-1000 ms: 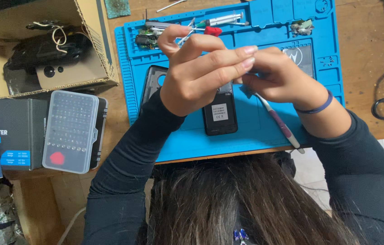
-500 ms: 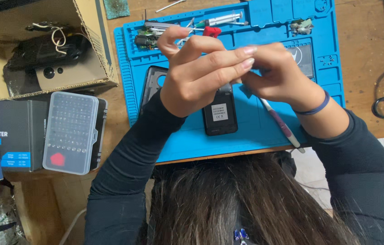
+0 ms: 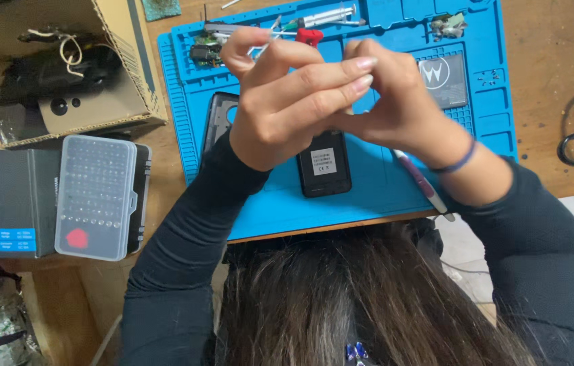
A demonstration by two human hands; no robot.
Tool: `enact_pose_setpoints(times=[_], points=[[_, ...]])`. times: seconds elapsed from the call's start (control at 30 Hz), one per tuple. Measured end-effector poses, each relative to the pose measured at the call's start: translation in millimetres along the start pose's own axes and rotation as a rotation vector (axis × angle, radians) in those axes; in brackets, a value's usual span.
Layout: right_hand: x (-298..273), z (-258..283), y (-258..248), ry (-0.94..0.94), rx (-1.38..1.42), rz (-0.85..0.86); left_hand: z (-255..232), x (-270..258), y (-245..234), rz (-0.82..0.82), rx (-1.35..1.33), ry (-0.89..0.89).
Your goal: The person uses a screwdriver to remove screws from a small black electronic device placed on a blue work mat. They repeatedly pick up the device, unscrew components, and place the screws into a red magnetic holder. The person continues this process throughout the clip, handling the device and tools with both hands.
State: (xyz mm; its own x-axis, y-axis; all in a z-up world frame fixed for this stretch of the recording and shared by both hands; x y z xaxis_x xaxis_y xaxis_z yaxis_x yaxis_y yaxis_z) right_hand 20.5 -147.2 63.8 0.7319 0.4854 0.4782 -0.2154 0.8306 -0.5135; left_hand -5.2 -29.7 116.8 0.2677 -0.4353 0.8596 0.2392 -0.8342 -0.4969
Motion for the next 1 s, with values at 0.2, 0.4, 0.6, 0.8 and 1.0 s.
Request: enact_pose_setpoints(times=[0.2, 0.4, 0.6, 0.8, 1.0], points=[[-21, -25, 17, 0.030, 0.170, 0.338, 2, -5, 3, 0.056, -0.025, -0.005], [-7, -12, -5, -0.013, -0.081, 0.044, 2, -3, 3, 0.023, -0.009, 0.029], [-14, -13, -5, -0.011, -0.015, 0.187, 5, -6, 5, 0.047, -0.043, 0.006], [-8, -15, -7, 0.063, 0.019, -0.039, 7, -2, 2, 0.045, -0.012, -0.035], [-10, -11, -1, 0.006, 0.077, 0.144, 7, -1, 2, 0.067, -0.024, -0.070]])
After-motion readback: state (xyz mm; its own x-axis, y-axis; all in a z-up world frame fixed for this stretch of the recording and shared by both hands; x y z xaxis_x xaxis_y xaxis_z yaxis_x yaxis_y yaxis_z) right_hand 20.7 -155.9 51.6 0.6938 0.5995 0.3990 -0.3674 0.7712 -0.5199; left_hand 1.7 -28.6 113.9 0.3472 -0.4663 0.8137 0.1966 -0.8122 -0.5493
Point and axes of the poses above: each hand's wrist, its own x-axis towards the middle knuckle, its own y-axis out of the palm, z = x × y, the point moved 8 cm from there along x, towards the middle knuckle
